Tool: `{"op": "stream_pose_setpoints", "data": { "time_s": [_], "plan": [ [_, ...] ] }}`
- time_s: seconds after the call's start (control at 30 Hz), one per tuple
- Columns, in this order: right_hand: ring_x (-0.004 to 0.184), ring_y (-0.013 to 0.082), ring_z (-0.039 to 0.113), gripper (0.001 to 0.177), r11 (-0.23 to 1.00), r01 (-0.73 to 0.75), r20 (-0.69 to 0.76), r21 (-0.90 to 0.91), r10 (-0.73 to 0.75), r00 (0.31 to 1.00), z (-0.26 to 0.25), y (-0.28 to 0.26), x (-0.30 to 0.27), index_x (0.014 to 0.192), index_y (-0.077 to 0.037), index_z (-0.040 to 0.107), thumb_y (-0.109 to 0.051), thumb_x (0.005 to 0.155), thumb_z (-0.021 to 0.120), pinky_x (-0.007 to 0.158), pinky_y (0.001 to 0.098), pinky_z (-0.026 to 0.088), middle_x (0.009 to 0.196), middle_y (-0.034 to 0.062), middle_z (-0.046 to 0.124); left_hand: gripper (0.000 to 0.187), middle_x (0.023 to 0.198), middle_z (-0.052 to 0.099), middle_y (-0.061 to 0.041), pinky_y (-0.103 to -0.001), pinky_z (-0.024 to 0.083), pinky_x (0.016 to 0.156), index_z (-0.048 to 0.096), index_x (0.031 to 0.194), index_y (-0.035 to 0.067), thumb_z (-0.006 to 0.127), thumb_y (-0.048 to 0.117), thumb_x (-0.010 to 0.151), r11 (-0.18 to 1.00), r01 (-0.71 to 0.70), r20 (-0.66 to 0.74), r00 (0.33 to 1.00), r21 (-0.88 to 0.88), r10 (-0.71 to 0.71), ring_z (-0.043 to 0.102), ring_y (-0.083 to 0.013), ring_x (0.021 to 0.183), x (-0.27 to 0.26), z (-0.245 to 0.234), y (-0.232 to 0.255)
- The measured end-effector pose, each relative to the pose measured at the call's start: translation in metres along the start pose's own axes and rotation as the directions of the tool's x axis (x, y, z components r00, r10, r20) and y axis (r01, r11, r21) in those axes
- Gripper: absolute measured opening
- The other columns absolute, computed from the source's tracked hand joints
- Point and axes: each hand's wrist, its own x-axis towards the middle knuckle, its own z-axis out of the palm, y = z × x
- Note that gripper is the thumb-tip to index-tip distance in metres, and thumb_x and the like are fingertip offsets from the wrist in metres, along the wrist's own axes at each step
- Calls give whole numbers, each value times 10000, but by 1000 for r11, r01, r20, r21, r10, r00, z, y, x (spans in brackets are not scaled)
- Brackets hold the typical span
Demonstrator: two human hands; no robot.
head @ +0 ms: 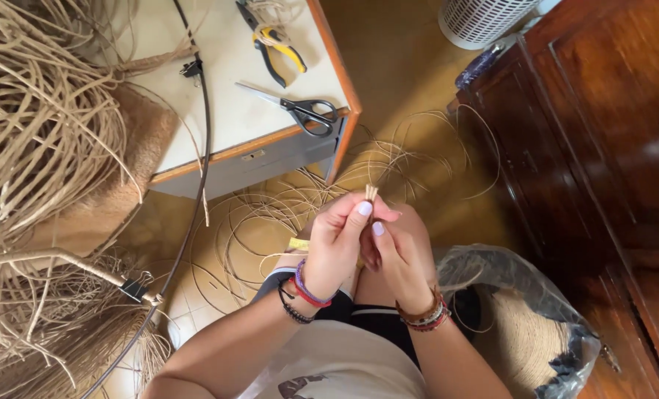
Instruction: Measuring lengths of natural fiber using a tape measure and cutting them with scissors.
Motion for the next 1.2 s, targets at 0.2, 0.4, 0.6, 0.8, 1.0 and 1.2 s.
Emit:
{"op": "stream_pose_setpoints", "data": {
  "time_s": [0.2,0.4,0.6,0.8,1.0,1.2],
  "plan": [
    [893,84,511,232,996,9,-86,91,-1,996,1,3,-22,1133,-13,665,-130,1097,468,945,311,516,956,40,630,336,819,764,-165,-329,643,767,653,937,45,394,160,1119,988,23,-69,997,-155,-34,772,-212,865,10,15,6],
    [607,150,482,278,889,21,-80,-458,-65,995,-44,-17,-6,871,-108,653,-217,1061,483,595,307,448,628,9,522,300,1130,764,-178,-432,545,1014,727,1089,48,467,196,1108,988,-129,131,984,83,117,697,-252,1140,41,0,28],
    [813,270,721,202,600,19,15,-800,-12,1000,-87,-35,1,989,-204,660,-339,1037,517,759,374,570,828,47,725,590,1468,447,-357,-764,196,1162,520,1412,-81,699,198,924,-133,-648,582,550,750,599,317,-665,1387,45,-18,26],
    [868,380,720,202,421,307,300,-854,-84,950,-60,-81,13,1116,-120,660,-246,1023,533,693,463,593,969,119,735,210,652,588,32,-463,587,491,558,910,245,603,448,941,-172,-464,483,870,869,93,670,-206,529,20,6,-7],
    [658,343,657,172,191,153,77,-970,-354,932,-147,-51,7,798,-101,681,-147,961,714,621,419,548,661,75,625,348,1035,772,31,-376,556,599,598,1244,186,600,193,896,184,-473,481,877,862,1,749,-216,772,16,-27,64],
    [500,220,308,324,227,-46,-164,-973,-534,829,-187,-49,-7,745,74,652,2,1058,696,508,327,286,567,89,463,102,792,686,-32,-389,515,498,621,972,121,639,220,955,-138,-322,332,942,937,56,653,-259,555,8,-103,28]
  ]
}}
